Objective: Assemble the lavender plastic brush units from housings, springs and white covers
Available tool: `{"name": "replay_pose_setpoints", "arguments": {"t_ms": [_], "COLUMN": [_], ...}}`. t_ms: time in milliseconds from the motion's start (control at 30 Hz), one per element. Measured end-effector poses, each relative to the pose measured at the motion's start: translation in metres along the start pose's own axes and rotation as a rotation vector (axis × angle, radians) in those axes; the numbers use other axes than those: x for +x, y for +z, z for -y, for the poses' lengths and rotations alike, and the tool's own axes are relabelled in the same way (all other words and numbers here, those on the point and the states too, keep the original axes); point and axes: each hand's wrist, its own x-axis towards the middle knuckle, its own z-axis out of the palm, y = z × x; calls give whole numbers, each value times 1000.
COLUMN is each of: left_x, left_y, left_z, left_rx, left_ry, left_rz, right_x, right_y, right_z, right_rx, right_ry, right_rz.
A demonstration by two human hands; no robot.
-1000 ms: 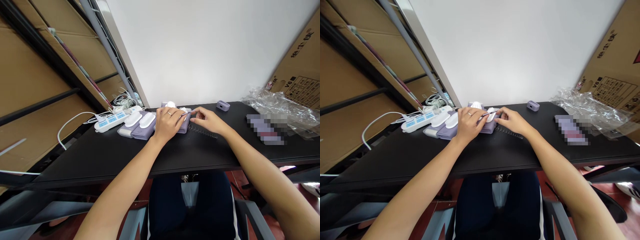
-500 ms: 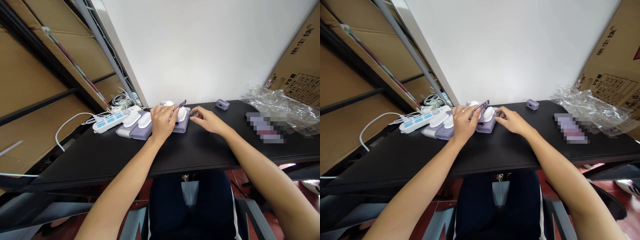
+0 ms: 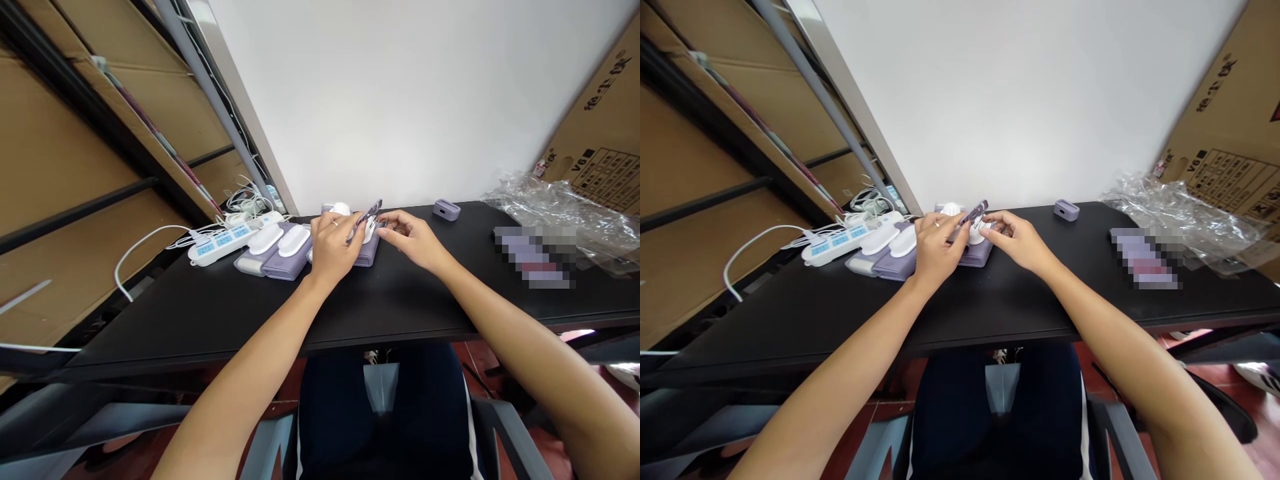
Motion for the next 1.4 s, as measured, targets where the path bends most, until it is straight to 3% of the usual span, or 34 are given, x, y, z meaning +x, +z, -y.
{"name": "replay_pose_setpoints", "arguments": {"t_ms": [233,667,967,1400], "left_x": [1,1,0,2], "left_y": [-3,-3,-3,-8], "left_z": [-1,-2,-3,-1], "left_rx": [8,28,21,-40], "left_ry": [21,52,21,29], "left_rz": [-7,-16,31,134], "right_x": [-2,-3,-5,-6], "right_y": [4,2,2,2], "right_z": [7,9,4,6], "right_rx": [79,28,-43,-94], "right_ry": [43,-28,-3,-40], "right_rz": [19,36,95,18]}}
